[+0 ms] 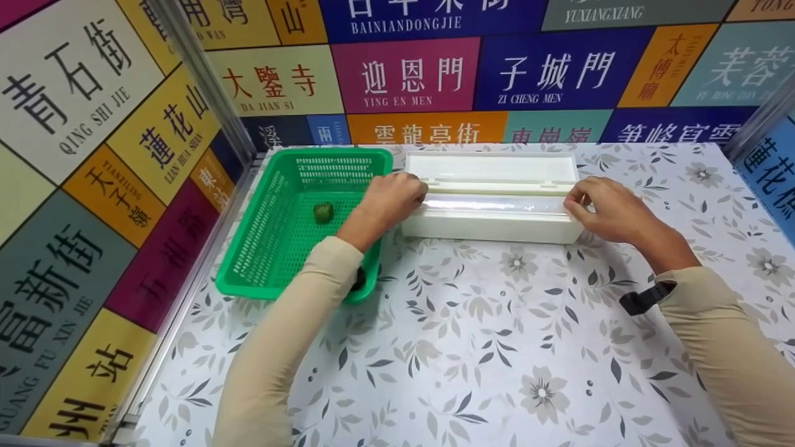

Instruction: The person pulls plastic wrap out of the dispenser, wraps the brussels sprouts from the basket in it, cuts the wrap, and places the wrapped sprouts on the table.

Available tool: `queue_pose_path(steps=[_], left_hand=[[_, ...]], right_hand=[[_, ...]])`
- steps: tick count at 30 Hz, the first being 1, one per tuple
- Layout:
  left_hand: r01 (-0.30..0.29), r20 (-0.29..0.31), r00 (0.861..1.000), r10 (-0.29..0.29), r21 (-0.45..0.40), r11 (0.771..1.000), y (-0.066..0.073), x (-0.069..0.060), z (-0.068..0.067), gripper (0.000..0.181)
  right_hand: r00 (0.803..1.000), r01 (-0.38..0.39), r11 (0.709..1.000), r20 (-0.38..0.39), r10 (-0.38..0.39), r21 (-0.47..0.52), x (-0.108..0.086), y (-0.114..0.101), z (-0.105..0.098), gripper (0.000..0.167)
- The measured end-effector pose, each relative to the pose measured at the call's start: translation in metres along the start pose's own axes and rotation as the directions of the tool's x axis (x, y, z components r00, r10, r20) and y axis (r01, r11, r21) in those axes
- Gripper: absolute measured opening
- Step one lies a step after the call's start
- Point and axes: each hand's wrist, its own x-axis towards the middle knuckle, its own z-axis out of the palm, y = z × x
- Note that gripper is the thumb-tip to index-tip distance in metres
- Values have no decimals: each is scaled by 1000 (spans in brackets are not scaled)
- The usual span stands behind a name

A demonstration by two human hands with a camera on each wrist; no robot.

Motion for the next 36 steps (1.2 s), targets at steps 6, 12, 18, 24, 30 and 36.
queue_pose_path(steps=[6,12,18,24,30,36], left_hand=[[4,9,1000,-4,-1,1000,1,1,0,17],[3,13,1000,-4,7,1000,2,3,-1,18],[-18,2,1000,18,-24,1000,1,4,-1,19],[-32,8,999,33,-50,998,1,4,-4,22],[-48,0,999,48,22,999,6,6,-3,21],[-73,40,997,66,190,979,14,10,-2,27]], right_hand=[[1000,-10,999,-26,11,33,0,2,4,21],[998,-35,996,-45,39,87,2,4,7,26],[995,-67,989,-60,76,135,5,6,9,29],[989,-102,982,-90,118,161,7,9,13,31],[983,-120,974,-115,144,193,9,11,17,31],[980,-104,971,-146,137,216,10,11,18,30]])
